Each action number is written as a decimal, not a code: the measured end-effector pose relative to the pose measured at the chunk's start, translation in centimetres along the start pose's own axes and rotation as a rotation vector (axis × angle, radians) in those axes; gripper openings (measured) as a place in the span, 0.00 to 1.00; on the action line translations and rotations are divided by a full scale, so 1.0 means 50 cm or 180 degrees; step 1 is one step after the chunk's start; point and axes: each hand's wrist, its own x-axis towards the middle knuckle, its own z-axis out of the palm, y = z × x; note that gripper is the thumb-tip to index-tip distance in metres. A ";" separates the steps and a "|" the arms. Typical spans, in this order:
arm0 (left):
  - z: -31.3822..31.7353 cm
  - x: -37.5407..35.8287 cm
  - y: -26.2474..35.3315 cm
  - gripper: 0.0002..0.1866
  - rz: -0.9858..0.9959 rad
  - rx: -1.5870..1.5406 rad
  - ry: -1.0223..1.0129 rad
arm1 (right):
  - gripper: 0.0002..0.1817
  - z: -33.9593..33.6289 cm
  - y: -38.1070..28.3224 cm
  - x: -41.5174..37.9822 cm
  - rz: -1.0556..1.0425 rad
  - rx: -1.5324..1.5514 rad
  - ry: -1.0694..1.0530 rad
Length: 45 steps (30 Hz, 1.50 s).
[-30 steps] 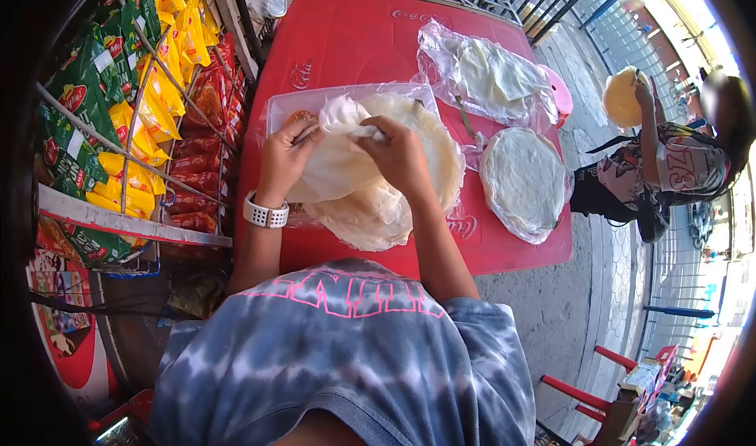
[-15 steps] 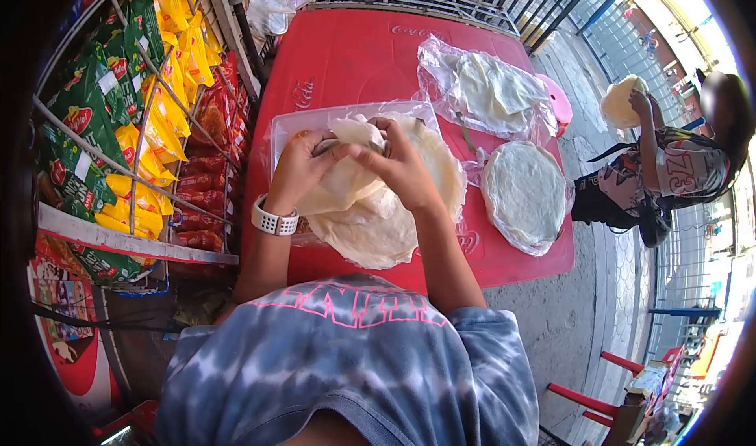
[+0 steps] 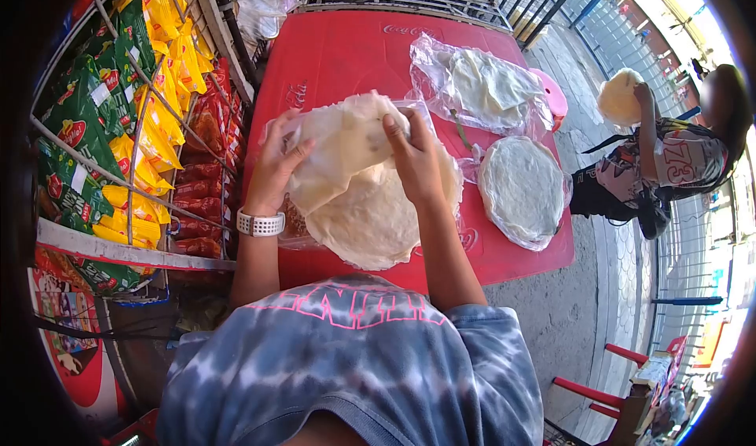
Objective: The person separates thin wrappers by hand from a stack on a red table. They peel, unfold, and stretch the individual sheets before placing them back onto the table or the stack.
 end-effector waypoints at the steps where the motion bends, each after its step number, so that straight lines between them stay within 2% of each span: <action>1: -0.005 -0.003 0.004 0.26 -0.0497 -0.0002 -0.0321 | 0.15 0.016 -0.033 -0.015 0.0426 0.0155 -0.0134; 4: -0.012 0.006 -0.022 0.19 -0.0514 0.0374 -0.0388 | 0.15 0.008 -0.035 -0.010 0.0114 -0.0113 -0.0178; 7: -0.018 0.003 -0.019 0.12 -0.0546 -0.0864 0.0130 | 0.15 -0.027 -0.027 0.010 0.0098 0.0525 0.0103; 9: -0.031 0.005 -0.009 0.11 -0.0493 -0.1056 0.0283 | 0.14 -0.048 -0.036 0.012 0.0022 0.1054 0.0204; 12: -0.051 0.008 0.008 0.10 -0.0399 -0.1144 0.0454 | 0.13 -0.068 -0.051 0.011 0.0052 0.1250 0.0380; 17: -0.102 0.020 0.017 0.11 -0.0191 -0.1138 0.0787 | 0.15 -0.143 -0.037 0.017 -0.0013 0.1306 0.0521; 21: -0.132 0.027 0.038 0.13 -0.0193 -0.1034 0.0901 | 0.15 -0.187 -0.054 0.013 0.0007 0.1308 0.1135; 22: -0.134 0.028 0.048 0.13 -0.0212 -0.0945 0.0897 | 0.15 -0.200 -0.059 0.014 -0.0052 0.1267 0.1095; 25: -0.122 0.032 0.073 0.13 -0.0364 -0.0657 0.0749 | 0.15 -0.247 -0.081 0.015 -0.0136 0.1101 0.1063; 27: -0.105 0.035 0.085 0.13 -0.0453 -0.0552 0.0570 | 0.19 -0.260 -0.104 0.014 -0.0102 0.1058 0.0897; 28: -0.089 0.036 0.091 0.14 -0.0388 -0.0412 0.0300 | 0.20 -0.260 -0.118 0.015 -0.0096 0.1039 0.0814; 29: -0.070 0.037 0.097 0.16 -0.0321 -0.0273 0.0031 | 0.16 -0.256 -0.134 0.012 -0.0165 0.1106 0.0796; 30: -0.051 0.036 0.104 0.19 -0.0258 -0.0136 -0.0234 | 0.17 -0.263 -0.140 0.013 -0.0263 0.1113 0.0823; 33: 0.006 0.027 0.151 0.11 -0.0427 -0.0616 -0.0248 | 0.17 -0.295 -0.165 0.013 -0.0510 0.1149 0.1000; 36: 0.017 0.048 0.131 0.11 0.0428 0.0364 -0.0757 | 0.14 -0.313 -0.179 0.008 -0.0687 0.1019 0.1516; 37: 0.032 0.044 0.138 0.11 0.0499 0.0658 -0.1081 | 0.13 -0.313 -0.180 0.009 -0.0667 0.0910 0.1477; 38: 0.050 0.047 0.126 0.10 0.0860 0.0710 -0.1295 | 0.13 -0.310 -0.180 0.008 -0.0641 0.0803 0.1439; 40: 0.079 0.035 0.154 0.09 -0.0211 0.0172 -0.1291 | 0.12 -0.296 -0.180 0.007 -0.0583 0.0725 0.1338; 42: 0.081 0.045 0.149 0.10 -0.0364 -0.0644 -0.1189 | 0.12 -0.277 -0.180 0.010 -0.0549 0.0777 0.1214; 45: 0.053 0.058 0.118 0.11 -0.0651 -0.1195 -0.0980 | 0.16 -0.245 -0.197 0.002 -0.0520 0.0754 0.0903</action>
